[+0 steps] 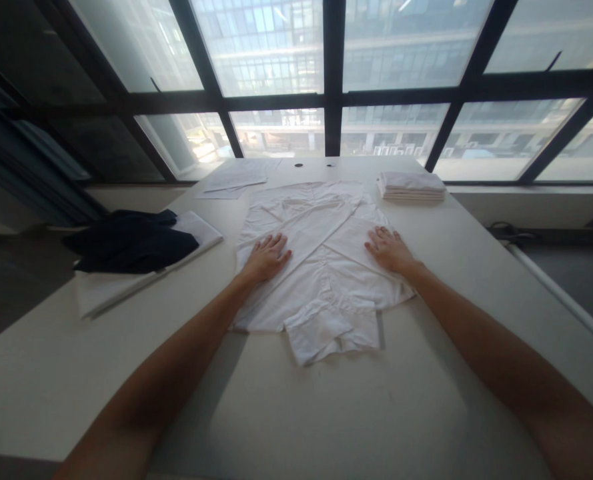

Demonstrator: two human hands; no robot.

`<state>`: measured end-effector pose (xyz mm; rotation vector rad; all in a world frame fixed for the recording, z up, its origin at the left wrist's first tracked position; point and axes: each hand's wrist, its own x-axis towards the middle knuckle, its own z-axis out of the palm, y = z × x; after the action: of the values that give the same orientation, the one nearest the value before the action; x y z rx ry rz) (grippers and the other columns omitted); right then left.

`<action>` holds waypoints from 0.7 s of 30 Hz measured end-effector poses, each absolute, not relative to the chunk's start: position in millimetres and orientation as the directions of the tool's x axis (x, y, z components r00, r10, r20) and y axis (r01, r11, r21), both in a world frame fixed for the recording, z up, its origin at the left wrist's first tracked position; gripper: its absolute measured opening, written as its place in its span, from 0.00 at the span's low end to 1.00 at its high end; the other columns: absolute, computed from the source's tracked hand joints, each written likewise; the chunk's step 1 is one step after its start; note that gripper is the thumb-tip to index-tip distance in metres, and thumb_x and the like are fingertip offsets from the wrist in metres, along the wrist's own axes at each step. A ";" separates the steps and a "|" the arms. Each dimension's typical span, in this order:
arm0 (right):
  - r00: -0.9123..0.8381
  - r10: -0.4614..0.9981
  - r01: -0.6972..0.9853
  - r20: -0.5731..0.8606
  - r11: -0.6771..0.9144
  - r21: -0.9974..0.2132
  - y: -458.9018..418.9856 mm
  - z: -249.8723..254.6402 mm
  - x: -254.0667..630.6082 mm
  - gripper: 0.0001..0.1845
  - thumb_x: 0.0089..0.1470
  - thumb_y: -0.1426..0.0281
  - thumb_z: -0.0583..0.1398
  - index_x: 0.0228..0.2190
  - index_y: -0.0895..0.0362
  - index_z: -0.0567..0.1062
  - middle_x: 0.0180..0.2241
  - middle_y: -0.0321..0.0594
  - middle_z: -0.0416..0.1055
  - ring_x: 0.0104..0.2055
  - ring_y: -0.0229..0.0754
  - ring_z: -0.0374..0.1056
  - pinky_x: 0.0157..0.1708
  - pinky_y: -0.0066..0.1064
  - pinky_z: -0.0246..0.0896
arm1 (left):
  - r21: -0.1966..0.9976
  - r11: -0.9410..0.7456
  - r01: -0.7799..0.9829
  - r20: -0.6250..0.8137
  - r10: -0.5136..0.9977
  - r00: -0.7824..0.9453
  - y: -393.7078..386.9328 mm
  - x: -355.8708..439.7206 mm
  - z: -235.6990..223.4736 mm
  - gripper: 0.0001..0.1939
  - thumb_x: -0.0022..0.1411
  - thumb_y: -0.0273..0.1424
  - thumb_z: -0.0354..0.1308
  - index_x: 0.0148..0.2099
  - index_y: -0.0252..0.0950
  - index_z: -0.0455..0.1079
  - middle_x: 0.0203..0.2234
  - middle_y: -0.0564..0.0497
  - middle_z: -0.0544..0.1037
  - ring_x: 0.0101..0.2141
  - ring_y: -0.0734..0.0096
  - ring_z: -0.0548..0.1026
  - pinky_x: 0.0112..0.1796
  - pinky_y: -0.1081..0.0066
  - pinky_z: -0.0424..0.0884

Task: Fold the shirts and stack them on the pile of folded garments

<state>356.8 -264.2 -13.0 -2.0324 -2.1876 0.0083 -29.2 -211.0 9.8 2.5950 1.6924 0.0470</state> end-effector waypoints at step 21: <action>-0.105 0.964 0.984 0.244 0.136 -0.112 -275.8 3.2 336.4 0.32 0.70 0.60 0.45 0.67 0.64 0.62 0.72 0.55 0.53 0.74 0.53 0.46 0.70 0.51 0.42 | 0.050 -0.402 0.914 0.009 0.916 0.402 -210.9 -29.1 9.6 0.34 0.76 0.48 0.36 0.76 0.38 0.50 0.74 0.45 0.50 0.73 0.53 0.47 0.68 0.49 0.46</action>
<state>336.4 -275.8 3.2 -1.9062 -2.1572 -0.1137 -29.1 -210.9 9.6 2.5984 1.6973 0.0540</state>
